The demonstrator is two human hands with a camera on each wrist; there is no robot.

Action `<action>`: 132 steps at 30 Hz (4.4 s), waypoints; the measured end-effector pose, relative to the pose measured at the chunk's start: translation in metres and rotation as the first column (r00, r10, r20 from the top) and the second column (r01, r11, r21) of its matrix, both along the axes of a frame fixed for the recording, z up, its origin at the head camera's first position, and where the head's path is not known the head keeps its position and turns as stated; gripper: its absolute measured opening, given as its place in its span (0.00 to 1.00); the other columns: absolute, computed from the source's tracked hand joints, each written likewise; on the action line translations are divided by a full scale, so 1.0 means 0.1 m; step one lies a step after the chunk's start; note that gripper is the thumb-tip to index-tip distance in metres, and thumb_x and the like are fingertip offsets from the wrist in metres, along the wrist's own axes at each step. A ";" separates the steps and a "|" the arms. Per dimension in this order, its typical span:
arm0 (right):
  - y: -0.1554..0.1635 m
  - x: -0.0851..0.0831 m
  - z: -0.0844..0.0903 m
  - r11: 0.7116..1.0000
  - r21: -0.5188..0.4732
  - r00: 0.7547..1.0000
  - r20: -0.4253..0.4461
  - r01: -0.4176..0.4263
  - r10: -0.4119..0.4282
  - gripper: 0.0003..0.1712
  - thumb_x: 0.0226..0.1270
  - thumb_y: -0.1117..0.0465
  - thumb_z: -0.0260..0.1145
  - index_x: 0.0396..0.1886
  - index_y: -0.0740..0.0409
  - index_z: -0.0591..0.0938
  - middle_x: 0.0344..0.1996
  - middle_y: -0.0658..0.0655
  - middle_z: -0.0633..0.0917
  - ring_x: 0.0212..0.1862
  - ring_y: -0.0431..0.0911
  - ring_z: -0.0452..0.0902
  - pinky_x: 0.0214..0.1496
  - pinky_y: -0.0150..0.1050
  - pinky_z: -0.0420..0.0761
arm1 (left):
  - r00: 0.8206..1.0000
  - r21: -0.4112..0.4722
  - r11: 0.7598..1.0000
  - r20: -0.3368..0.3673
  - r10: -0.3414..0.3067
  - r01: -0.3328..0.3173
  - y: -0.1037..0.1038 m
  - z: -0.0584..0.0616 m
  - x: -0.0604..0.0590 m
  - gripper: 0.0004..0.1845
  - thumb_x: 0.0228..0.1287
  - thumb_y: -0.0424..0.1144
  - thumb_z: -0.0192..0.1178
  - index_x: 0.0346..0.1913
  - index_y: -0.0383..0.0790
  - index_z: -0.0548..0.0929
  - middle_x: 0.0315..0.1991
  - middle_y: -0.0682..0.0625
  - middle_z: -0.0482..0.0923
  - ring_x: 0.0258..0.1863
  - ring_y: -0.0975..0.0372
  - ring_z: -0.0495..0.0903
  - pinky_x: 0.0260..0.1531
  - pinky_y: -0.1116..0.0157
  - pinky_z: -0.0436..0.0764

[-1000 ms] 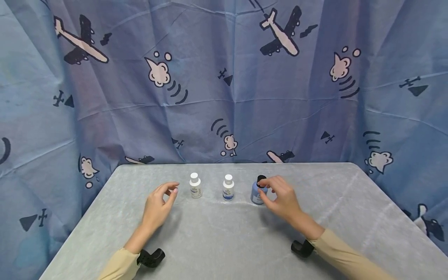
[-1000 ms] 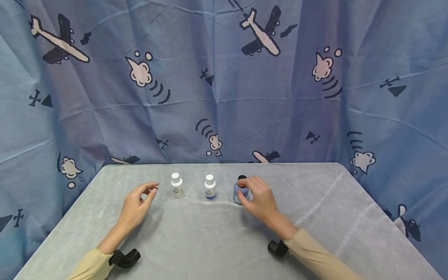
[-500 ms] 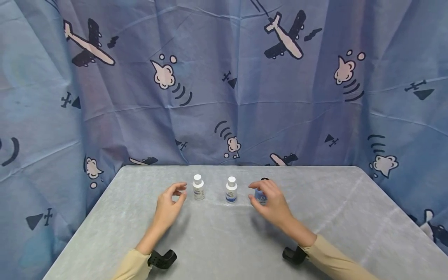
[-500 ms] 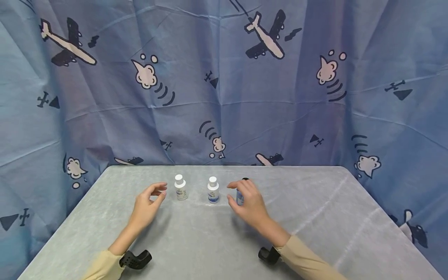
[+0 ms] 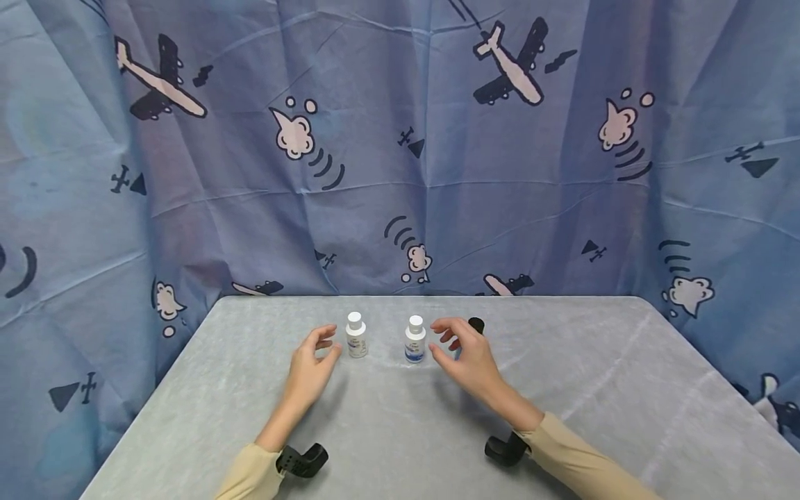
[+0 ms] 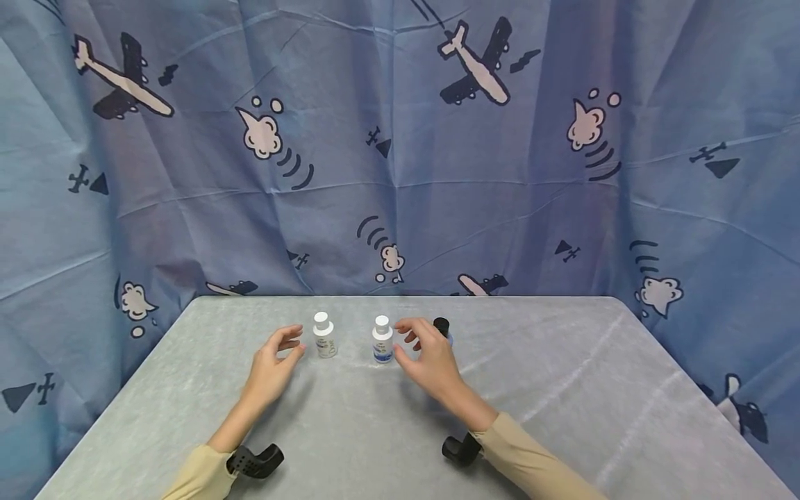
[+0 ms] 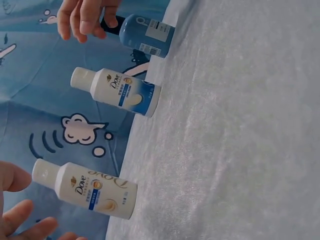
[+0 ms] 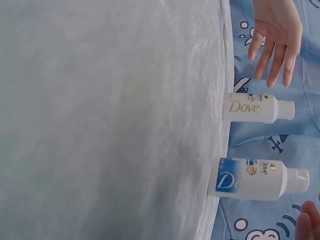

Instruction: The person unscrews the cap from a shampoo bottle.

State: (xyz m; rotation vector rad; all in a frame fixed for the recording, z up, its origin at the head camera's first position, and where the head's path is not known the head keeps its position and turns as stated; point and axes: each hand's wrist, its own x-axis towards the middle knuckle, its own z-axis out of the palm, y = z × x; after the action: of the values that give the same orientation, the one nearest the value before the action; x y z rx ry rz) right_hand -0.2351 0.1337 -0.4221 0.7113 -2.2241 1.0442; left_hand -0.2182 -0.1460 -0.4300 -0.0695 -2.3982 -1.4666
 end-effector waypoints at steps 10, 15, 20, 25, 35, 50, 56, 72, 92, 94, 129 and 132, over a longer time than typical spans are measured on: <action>-0.16 -0.03 0.00 0.997 -0.057 0.997 0.062 -0.044 0.048 0.19 0.54 0.66 0.72 0.47 0.56 0.80 0.38 0.55 0.85 0.36 0.46 0.81 0.31 0.35 0.81 | 0.999 -0.043 0.999 0.050 -0.017 0.019 0.01 -0.07 -0.10 0.27 0.64 0.37 0.61 0.65 0.35 0.70 0.63 0.36 0.72 0.62 0.44 0.72 0.57 0.50 0.76; -0.22 -0.06 0.00 0.992 -0.107 0.991 0.103 -0.073 0.084 0.21 0.54 0.67 0.72 0.48 0.56 0.79 0.39 0.56 0.85 0.36 0.46 0.82 0.30 0.35 0.81 | 0.998 -0.038 0.999 0.054 -0.036 0.038 0.02 -0.09 -0.15 0.31 0.62 0.38 0.63 0.67 0.34 0.67 0.65 0.36 0.69 0.63 0.44 0.70 0.57 0.48 0.76; -0.30 -0.09 0.00 0.989 -0.111 0.985 0.135 -0.094 0.109 0.22 0.55 0.66 0.72 0.50 0.56 0.78 0.38 0.56 0.85 0.36 0.46 0.82 0.31 0.35 0.82 | 0.998 -0.018 0.998 0.030 -0.057 0.057 0.03 -0.10 -0.20 0.35 0.59 0.36 0.64 0.68 0.31 0.65 0.65 0.34 0.69 0.62 0.41 0.71 0.56 0.46 0.76; -0.37 -0.10 0.00 0.988 -0.112 0.978 0.167 -0.106 0.124 0.23 0.56 0.65 0.71 0.52 0.55 0.76 0.39 0.57 0.84 0.36 0.45 0.82 0.32 0.36 0.83 | 0.998 -0.002 0.998 0.026 -0.064 0.064 0.04 -0.15 -0.24 0.35 0.58 0.35 0.66 0.67 0.29 0.65 0.63 0.32 0.70 0.61 0.40 0.71 0.57 0.46 0.75; -0.51 -0.12 -0.01 0.985 -0.105 0.976 0.157 -0.133 0.149 0.25 0.57 0.66 0.71 0.54 0.55 0.75 0.42 0.55 0.84 0.36 0.47 0.83 0.32 0.34 0.83 | 0.996 0.036 0.997 0.048 -0.072 0.070 0.10 -0.18 -0.31 0.34 0.57 0.34 0.67 0.67 0.31 0.67 0.63 0.33 0.71 0.60 0.41 0.72 0.57 0.46 0.75; -0.70 -0.11 0.01 0.981 -0.111 0.973 0.149 -0.159 0.174 0.26 0.56 0.68 0.70 0.55 0.56 0.74 0.46 0.57 0.83 0.40 0.46 0.83 0.33 0.35 0.84 | 0.995 0.070 0.995 0.064 -0.077 0.073 0.17 -0.20 -0.40 0.33 0.56 0.33 0.67 0.65 0.31 0.68 0.59 0.35 0.74 0.56 0.44 0.76 0.54 0.48 0.77; -0.76 -0.13 0.01 0.982 -0.099 0.973 0.149 -0.161 0.175 0.26 0.56 0.67 0.70 0.56 0.58 0.74 0.47 0.58 0.83 0.41 0.49 0.83 0.34 0.36 0.84 | 0.996 0.076 0.995 0.062 -0.066 0.061 0.19 -0.22 -0.42 0.33 0.55 0.33 0.67 0.64 0.31 0.69 0.57 0.34 0.75 0.54 0.44 0.77 0.53 0.50 0.78; -0.91 -0.21 0.01 0.978 -0.123 0.978 0.106 -0.166 0.179 0.27 0.54 0.69 0.70 0.55 0.61 0.74 0.50 0.60 0.81 0.48 0.51 0.82 0.44 0.41 0.84 | 0.998 0.041 0.998 0.046 -0.039 0.037 0.17 -0.28 -0.46 0.28 0.54 0.33 0.69 0.58 0.31 0.72 0.49 0.35 0.80 0.48 0.48 0.80 0.51 0.52 0.79; -0.95 -0.27 0.03 0.979 -0.107 0.966 0.177 -0.172 0.189 0.27 0.56 0.69 0.69 0.56 0.64 0.73 0.52 0.62 0.80 0.49 0.58 0.80 0.47 0.48 0.83 | 0.998 0.079 0.995 -0.023 -0.055 0.057 0.20 -0.31 -0.43 0.25 0.54 0.35 0.70 0.54 0.35 0.74 0.46 0.37 0.81 0.45 0.49 0.81 0.47 0.54 0.82; -0.96 -0.27 0.04 0.978 -0.113 0.964 0.183 -0.176 0.195 0.27 0.56 0.69 0.69 0.56 0.64 0.73 0.52 0.63 0.80 0.49 0.59 0.80 0.47 0.48 0.83 | 0.998 0.075 0.995 -0.043 -0.056 0.059 0.19 -0.31 -0.43 0.24 0.55 0.35 0.70 0.54 0.34 0.74 0.46 0.37 0.81 0.46 0.49 0.81 0.47 0.53 0.82; -0.97 -0.36 0.25 0.987 -0.076 0.903 0.399 -0.141 0.160 0.17 0.57 0.61 0.72 0.46 0.57 0.80 0.40 0.55 0.85 0.37 0.44 0.83 0.39 0.29 0.82 | 0.991 0.020 0.999 -0.131 -0.039 0.042 0.24 -0.22 -0.32 0.23 0.46 0.38 0.75 0.48 0.43 0.82 0.42 0.46 0.85 0.40 0.57 0.83 0.33 0.66 0.79; -0.97 -0.36 0.26 0.989 -0.070 0.904 0.403 -0.129 0.146 0.16 0.58 0.59 0.72 0.45 0.56 0.81 0.39 0.54 0.86 0.37 0.44 0.83 0.39 0.31 0.82 | 0.990 0.018 0.999 -0.133 -0.039 0.041 0.25 -0.21 -0.32 0.23 0.46 0.38 0.75 0.49 0.44 0.82 0.42 0.47 0.84 0.40 0.57 0.82 0.31 0.67 0.78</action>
State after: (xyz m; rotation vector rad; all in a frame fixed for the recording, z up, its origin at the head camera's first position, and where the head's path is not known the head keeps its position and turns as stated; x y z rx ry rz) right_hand -0.2710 0.0370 -0.3956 0.6891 -2.5194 1.4143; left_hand -0.2500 -0.1210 -0.4509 -0.2050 -2.2878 -1.4558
